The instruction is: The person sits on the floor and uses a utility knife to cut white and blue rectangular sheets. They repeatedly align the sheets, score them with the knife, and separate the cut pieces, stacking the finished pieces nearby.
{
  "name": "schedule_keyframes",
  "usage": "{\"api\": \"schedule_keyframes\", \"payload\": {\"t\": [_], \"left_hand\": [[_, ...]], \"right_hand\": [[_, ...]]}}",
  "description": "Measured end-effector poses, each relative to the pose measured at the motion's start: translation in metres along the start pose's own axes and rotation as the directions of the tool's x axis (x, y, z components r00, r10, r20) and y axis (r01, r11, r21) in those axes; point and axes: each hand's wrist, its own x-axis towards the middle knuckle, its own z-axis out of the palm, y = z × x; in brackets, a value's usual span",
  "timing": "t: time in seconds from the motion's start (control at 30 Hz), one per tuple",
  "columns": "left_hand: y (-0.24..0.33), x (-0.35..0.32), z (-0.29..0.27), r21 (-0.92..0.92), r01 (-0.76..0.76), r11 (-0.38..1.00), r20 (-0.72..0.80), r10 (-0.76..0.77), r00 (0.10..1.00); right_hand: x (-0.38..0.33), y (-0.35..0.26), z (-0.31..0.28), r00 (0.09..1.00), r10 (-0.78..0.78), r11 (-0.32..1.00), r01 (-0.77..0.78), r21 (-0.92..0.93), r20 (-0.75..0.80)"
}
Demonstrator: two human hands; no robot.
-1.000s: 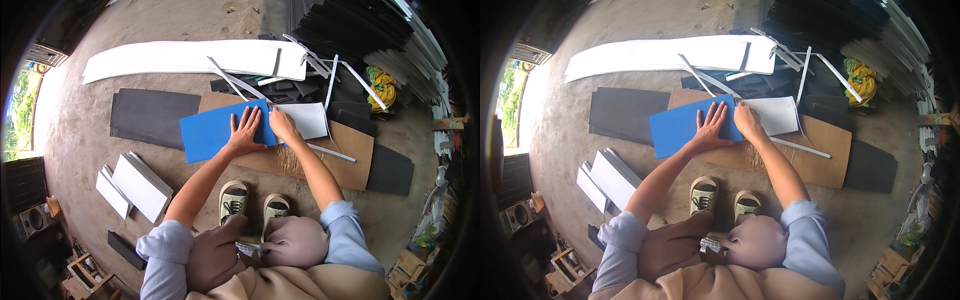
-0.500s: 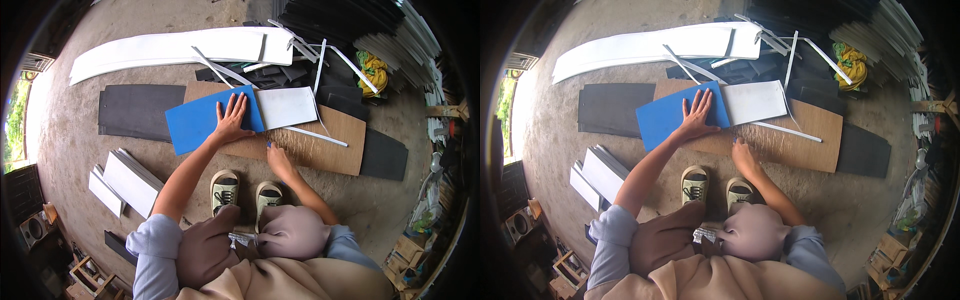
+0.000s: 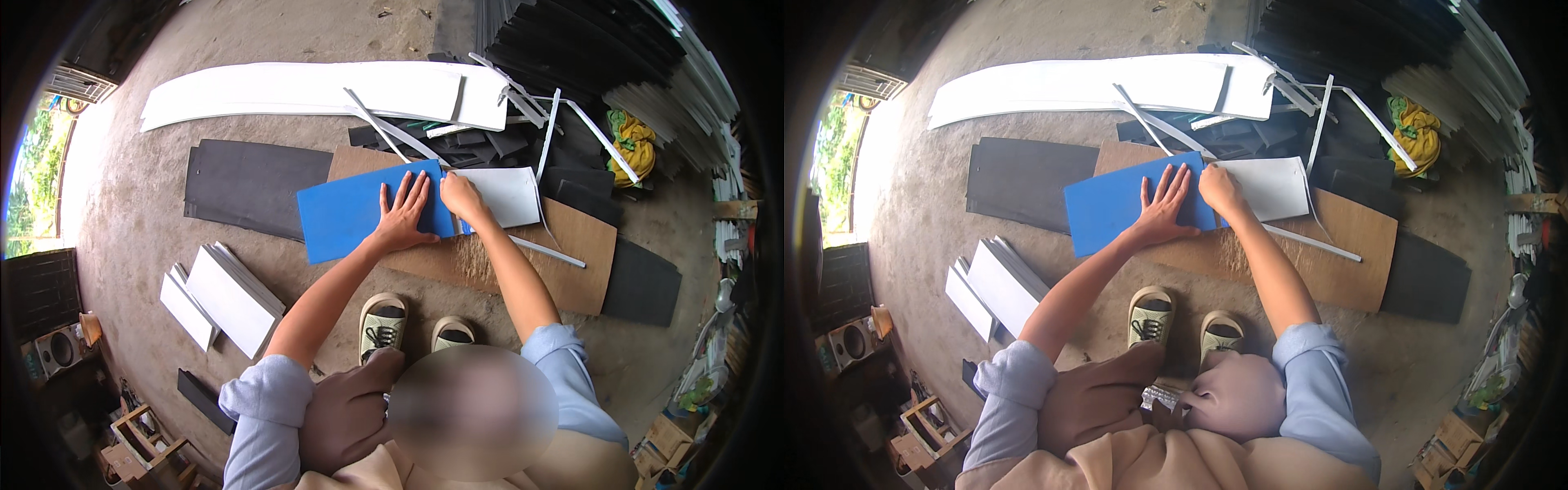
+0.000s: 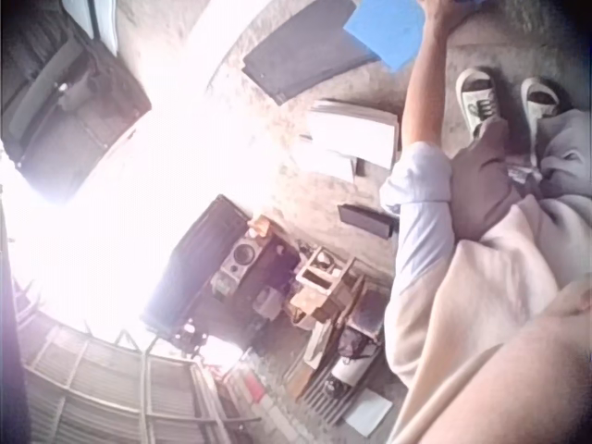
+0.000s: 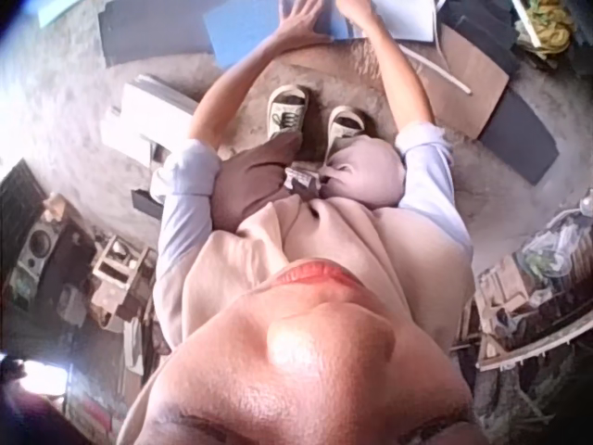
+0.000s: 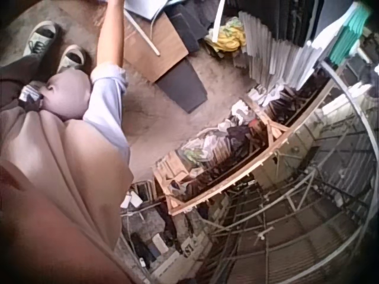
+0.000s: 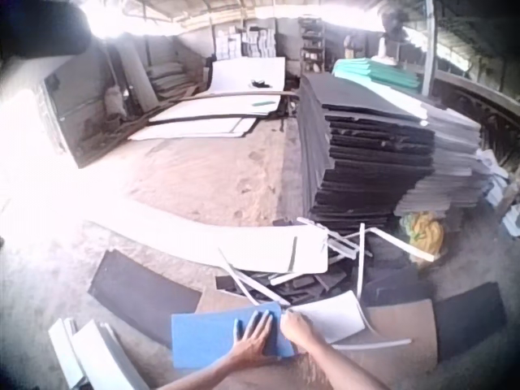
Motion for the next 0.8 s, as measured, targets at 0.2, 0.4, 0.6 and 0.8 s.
{"api": "schedule_keyframes", "payload": {"t": [0.2,0.4,0.6,0.8], "left_hand": [[-0.005,0.000,0.003,0.012,0.021,1.000,-0.018,-0.021,1.000],[-0.001,0.003,0.002,0.027,0.015,1.000,-0.003,-0.015,1.000],[-0.007,-0.003,-0.002,0.000,0.027,1.000,-0.023,-0.027,0.999],[0.004,-0.001,-0.003,-0.098,0.019,0.995,-0.101,-0.029,0.994]], "right_hand": [[-0.062,0.011,0.018,1.000,0.008,0.999,-0.009,0.053,0.028],[-0.146,0.042,0.030,0.996,0.019,1.000,-0.020,0.012,0.086],[-0.126,0.030,-0.010,0.993,0.057,0.995,-0.047,0.090,-0.103],[-0.030,0.035,-0.024,0.864,-0.377,0.903,0.264,-0.339,-0.334]]}}
